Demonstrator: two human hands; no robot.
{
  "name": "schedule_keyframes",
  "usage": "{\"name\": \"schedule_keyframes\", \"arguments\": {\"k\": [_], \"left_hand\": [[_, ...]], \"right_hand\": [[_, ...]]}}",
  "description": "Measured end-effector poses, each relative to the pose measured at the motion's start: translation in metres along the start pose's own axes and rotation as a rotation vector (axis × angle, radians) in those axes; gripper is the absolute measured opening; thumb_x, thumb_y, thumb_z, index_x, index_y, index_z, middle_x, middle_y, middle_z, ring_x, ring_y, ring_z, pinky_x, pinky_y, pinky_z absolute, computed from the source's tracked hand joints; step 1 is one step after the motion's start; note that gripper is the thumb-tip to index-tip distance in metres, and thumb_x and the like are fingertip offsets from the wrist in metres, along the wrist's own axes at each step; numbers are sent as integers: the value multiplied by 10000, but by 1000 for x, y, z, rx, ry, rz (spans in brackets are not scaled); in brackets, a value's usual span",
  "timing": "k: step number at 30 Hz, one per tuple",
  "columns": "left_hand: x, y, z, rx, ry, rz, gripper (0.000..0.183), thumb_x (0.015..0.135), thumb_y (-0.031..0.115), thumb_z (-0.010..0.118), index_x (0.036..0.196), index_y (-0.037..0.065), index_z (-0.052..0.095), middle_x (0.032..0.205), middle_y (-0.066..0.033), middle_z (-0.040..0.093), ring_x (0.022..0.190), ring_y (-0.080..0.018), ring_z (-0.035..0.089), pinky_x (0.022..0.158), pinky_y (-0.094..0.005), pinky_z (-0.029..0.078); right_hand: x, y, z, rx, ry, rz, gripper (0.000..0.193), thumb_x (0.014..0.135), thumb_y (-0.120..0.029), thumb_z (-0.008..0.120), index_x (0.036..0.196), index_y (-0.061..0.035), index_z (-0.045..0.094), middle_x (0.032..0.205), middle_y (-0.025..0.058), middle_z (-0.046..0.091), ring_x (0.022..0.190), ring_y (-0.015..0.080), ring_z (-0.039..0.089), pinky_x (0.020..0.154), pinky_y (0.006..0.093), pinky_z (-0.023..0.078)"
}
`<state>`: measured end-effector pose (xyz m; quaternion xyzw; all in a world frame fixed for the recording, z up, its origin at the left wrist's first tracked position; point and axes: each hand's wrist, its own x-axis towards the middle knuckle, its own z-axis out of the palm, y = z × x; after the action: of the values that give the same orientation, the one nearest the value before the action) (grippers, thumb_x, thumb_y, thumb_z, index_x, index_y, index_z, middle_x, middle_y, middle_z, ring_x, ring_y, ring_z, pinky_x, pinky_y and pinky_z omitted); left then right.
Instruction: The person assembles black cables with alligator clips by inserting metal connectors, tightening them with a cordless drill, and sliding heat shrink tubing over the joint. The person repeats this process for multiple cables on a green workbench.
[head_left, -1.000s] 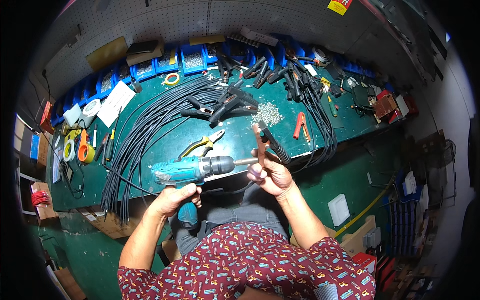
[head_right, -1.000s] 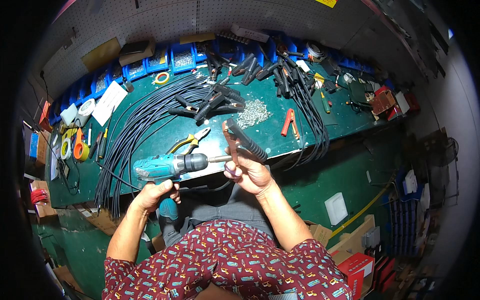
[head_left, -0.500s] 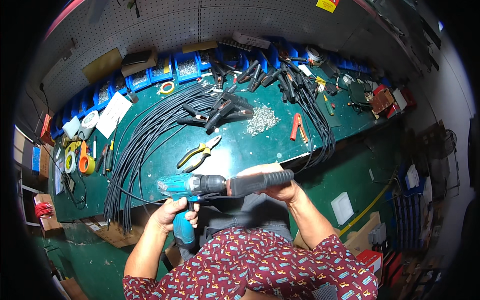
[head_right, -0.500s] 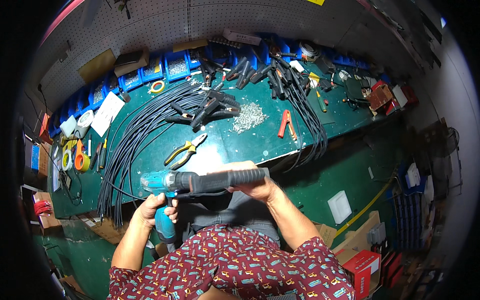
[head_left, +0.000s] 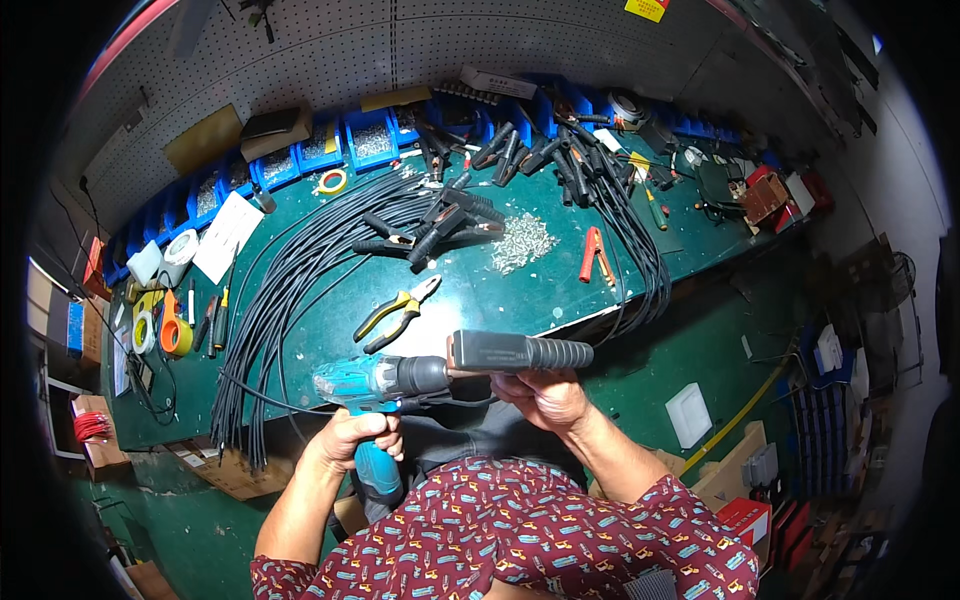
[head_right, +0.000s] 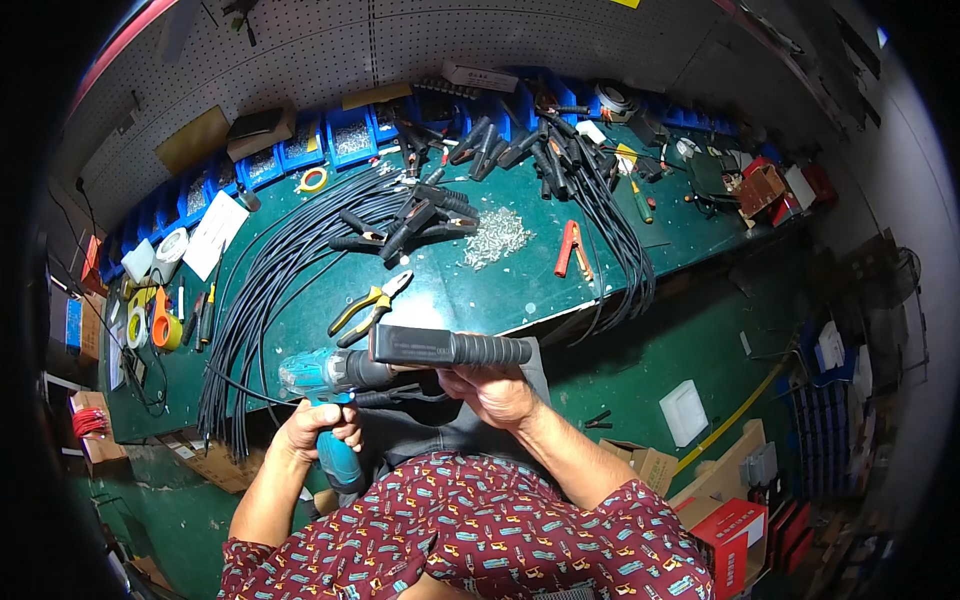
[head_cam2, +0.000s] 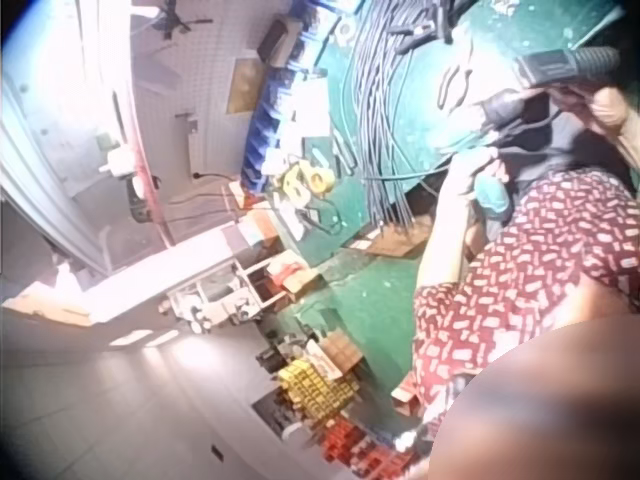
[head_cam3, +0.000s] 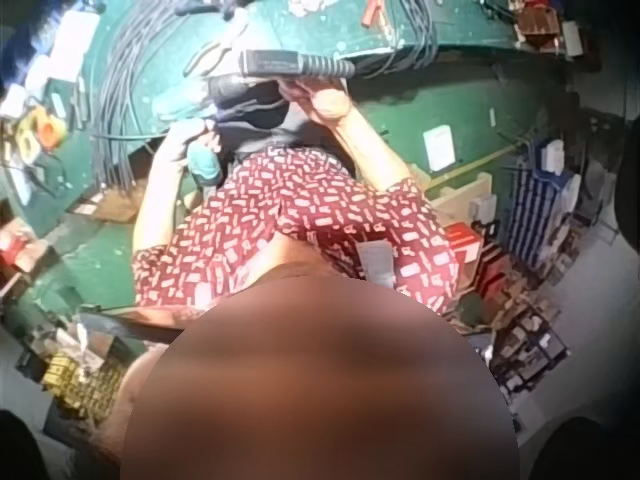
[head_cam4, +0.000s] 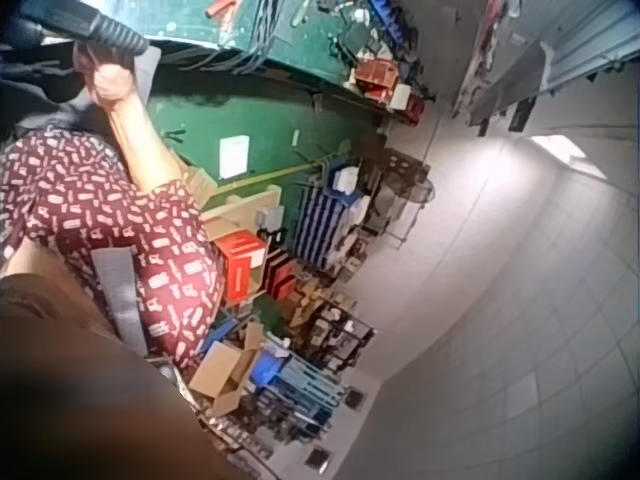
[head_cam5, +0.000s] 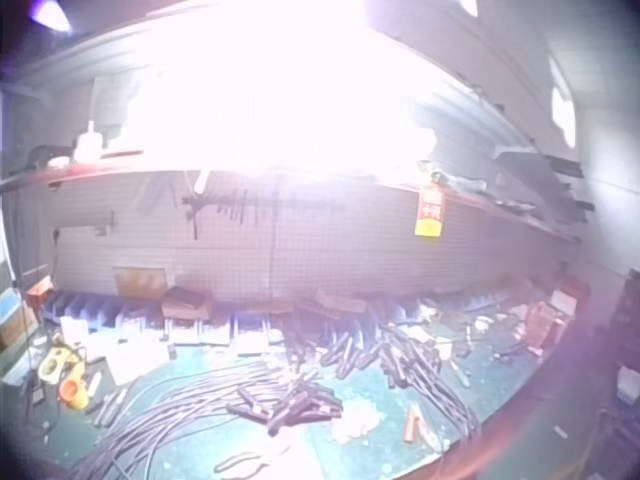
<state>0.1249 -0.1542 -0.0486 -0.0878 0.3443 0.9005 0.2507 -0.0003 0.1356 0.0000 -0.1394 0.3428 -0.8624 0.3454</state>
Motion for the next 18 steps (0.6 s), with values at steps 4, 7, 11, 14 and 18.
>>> {"name": "schedule_keyframes", "arguments": {"k": [4,7,11,14,18], "left_hand": [[8,3,7,83,34,59,322,815,288,797,957,24,680,693,-73,586,682,-255,628,737,-459,585],[11,0,11,101,54,68,328,808,295,799,951,27,674,684,-70,582,661,-256,627,725,-459,595],[12,-1,7,78,63,44,346,802,318,805,945,30,676,674,-63,576,662,-257,623,726,-461,585],[10,-2,10,68,65,44,344,806,320,799,945,30,678,676,-62,576,659,-259,615,716,-461,573],[13,0,15,143,154,93,326,814,314,784,928,29,675,674,-66,578,667,-252,623,720,-453,578]], "right_hand": [[3,-7,15,57,122,5,223,1041,-248,614,1138,-49,638,837,-37,504,655,63,369,585,230,315],[1,-1,6,83,92,-13,173,1046,-222,603,1098,-61,635,847,-38,510,648,63,362,571,224,308],[2,-4,11,85,90,-37,131,1049,-194,592,1079,-73,631,865,-31,526,643,64,359,561,231,311],[4,-5,10,119,99,-14,135,1052,-177,580,1118,-74,637,897,-21,547,642,64,365,554,223,308],[7,-7,10,199,145,-17,191,1048,-102,535,1220,-62,608,952,8,577,661,64,384,532,213,303]]}}
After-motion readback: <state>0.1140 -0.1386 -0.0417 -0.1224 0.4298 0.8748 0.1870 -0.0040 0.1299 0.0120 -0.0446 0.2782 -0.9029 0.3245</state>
